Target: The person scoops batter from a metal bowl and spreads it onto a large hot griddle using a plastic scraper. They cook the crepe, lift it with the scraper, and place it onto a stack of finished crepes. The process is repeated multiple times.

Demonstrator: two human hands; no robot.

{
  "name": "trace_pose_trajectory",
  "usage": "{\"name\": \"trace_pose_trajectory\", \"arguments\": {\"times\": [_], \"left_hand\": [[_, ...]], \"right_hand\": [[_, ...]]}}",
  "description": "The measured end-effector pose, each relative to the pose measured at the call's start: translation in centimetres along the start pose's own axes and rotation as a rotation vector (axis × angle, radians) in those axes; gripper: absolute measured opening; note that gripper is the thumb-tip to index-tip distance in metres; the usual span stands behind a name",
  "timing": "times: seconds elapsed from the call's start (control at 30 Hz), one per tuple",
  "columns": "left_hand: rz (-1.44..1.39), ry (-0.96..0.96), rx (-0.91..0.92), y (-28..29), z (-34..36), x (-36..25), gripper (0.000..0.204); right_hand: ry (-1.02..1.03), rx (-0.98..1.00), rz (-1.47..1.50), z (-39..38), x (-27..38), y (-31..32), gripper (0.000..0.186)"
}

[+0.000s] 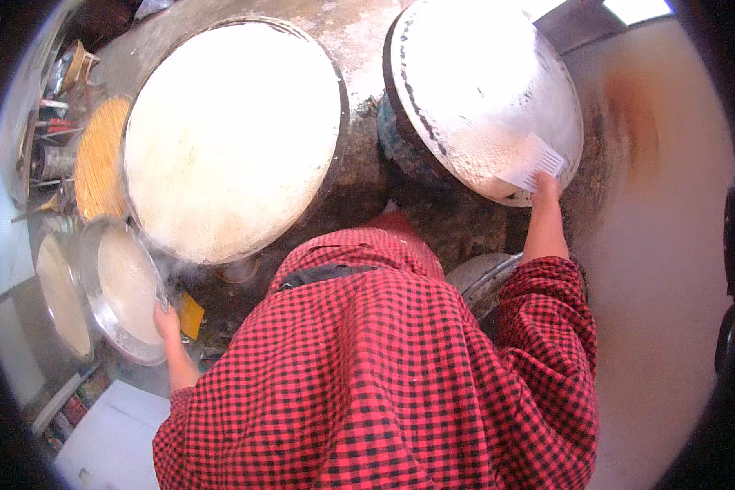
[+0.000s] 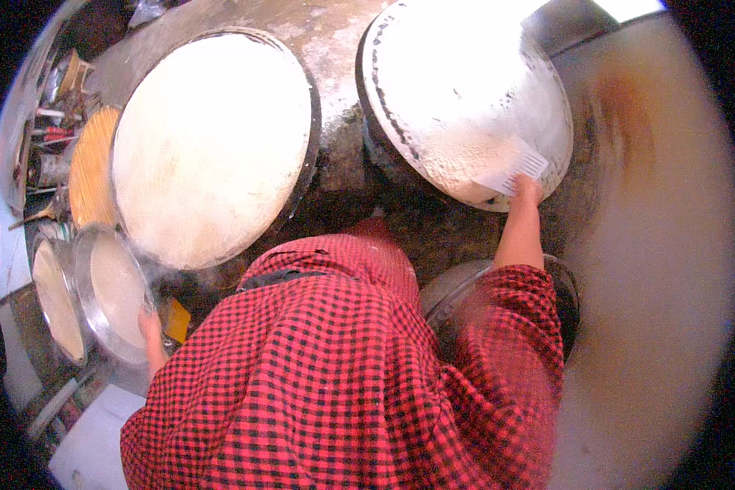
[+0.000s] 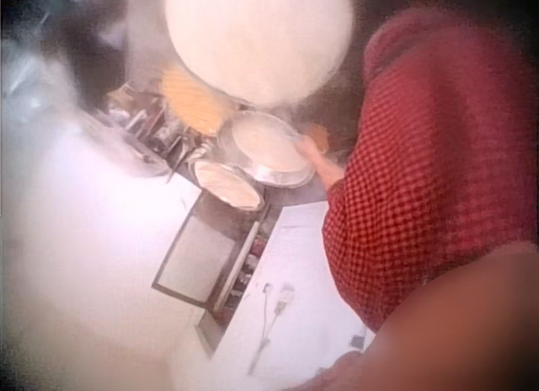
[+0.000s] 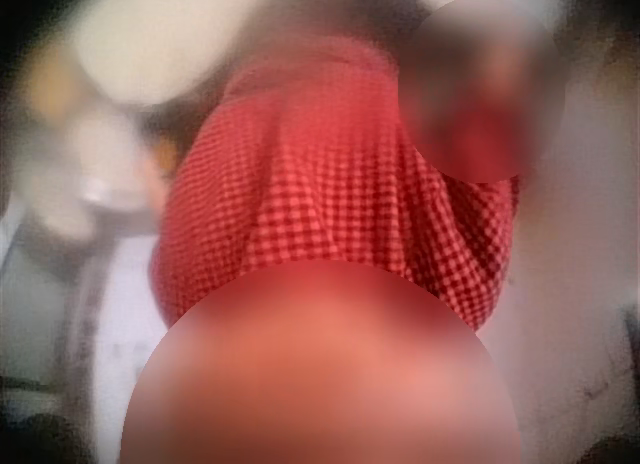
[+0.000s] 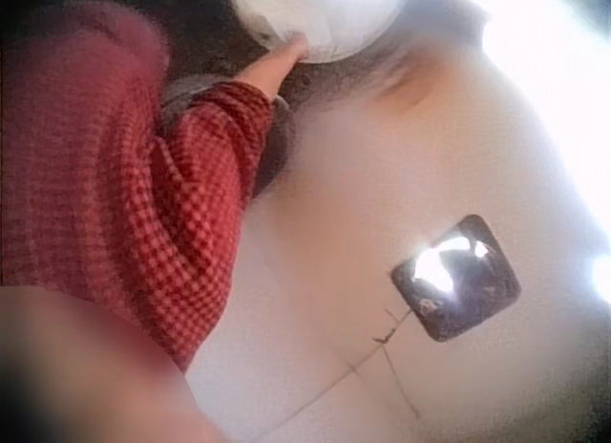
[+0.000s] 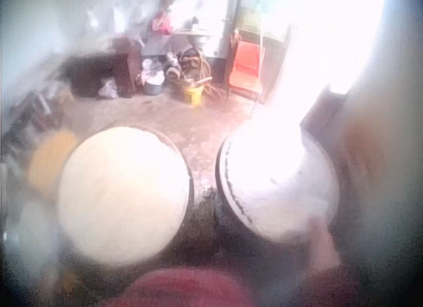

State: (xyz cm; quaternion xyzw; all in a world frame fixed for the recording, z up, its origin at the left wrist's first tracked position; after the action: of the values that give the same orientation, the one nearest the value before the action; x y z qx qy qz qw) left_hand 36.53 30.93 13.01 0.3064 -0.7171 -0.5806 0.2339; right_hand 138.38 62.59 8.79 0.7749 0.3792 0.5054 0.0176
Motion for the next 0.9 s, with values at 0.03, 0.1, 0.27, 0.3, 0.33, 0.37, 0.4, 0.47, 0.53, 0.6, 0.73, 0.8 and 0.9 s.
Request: {"name": "trace_pose_trajectory", "arguments": {"times": [0.03, 0.1, 0.27, 0.3, 0.33, 0.37, 0.4, 0.47, 0.53, 0.6, 0.73, 0.8, 0.9], "left_hand": [[-0.200, -0.059, 0.020, 0.2, 0.1, -3.3, 0.042], [-0.581, -0.093, 0.112, 0.4, -0.2, -10.2, 0.042], [-1.008, -0.442, 0.443, 0.2, -4.9, -35.1, 0.039], [-0.902, -0.589, 0.482, 0.5, -6.5, -40.3, 0.040], [-0.899, -0.768, 0.540, 1.1, -8.9, -45.2, 0.038], [-0.852, -0.878, 0.572, 1.3, -11.1, -49.1, 0.036], [-0.843, -0.994, 0.584, 1.8, -13.5, -52.2, 0.033], [-0.669, -1.262, 0.613, 2.1, -17.6, -57.2, 0.035], [-0.535, -1.269, 0.771, 0.1, -19.0, -59.4, 0.038], [-0.642, -1.076, 0.934, -2.1, -18.7, -60.1, 0.039], [-0.860, -0.545, 1.127, -7.4, -16.5, -58.4, 0.038], [-0.847, -0.430, 1.127, -9.6, -15.5, -57.7, 0.039], [-0.839, -0.301, 1.124, -13.0, -14.7, -56.5, 0.038]], "right_hand": [[0.009, 0.028, 0.073, 0.7, 0.4, 0.6, 0.022], [0.018, 0.012, 0.171, 0.2, 0.2, 1.5, 0.022], [0.181, 0.691, 0.024, -10.9, -2.8, -7.6, 0.025], [0.358, 0.738, -0.157, -12.5, -2.4, -8.8, 0.021], [0.492, 0.605, -0.235, -12.5, -1.5, -8.0, 0.019], [0.588, 0.543, -0.337, -12.3, -1.1, -7.8, 0.017], [0.605, 0.496, -0.321, -10.9, -0.4, -7.0, 0.017], [0.523, 0.357, -0.323, -6.1, 0.8, -3.8, 0.018], [0.615, 0.260, -0.376, -2.2, 3.1, -1.2, 0.016], [0.574, 0.137, -0.480, 2.0, 4.8, 0.7, 0.016], [0.314, 0.213, 0.015, 3.6, 4.5, 3.2, 0.018], [0.344, 0.314, 0.071, 0.5, 4.0, 2.8, 0.019], [0.260, 0.628, -0.159, -5.1, 0.0, -0.4, 0.013]]}}
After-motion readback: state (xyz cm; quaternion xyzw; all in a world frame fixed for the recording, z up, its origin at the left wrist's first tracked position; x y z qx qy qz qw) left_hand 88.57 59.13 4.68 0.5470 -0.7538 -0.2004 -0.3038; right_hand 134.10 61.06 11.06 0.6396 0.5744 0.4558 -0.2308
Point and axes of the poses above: each hand's wrist, its own z-axis towards the middle knuckle, its own y-axis out of the back of the hand, x = y × z, the point moved 10 cm from there along z, towards the middle knuckle, and after that the axes turned 4 degrees about -y, right-handed, at the moved point
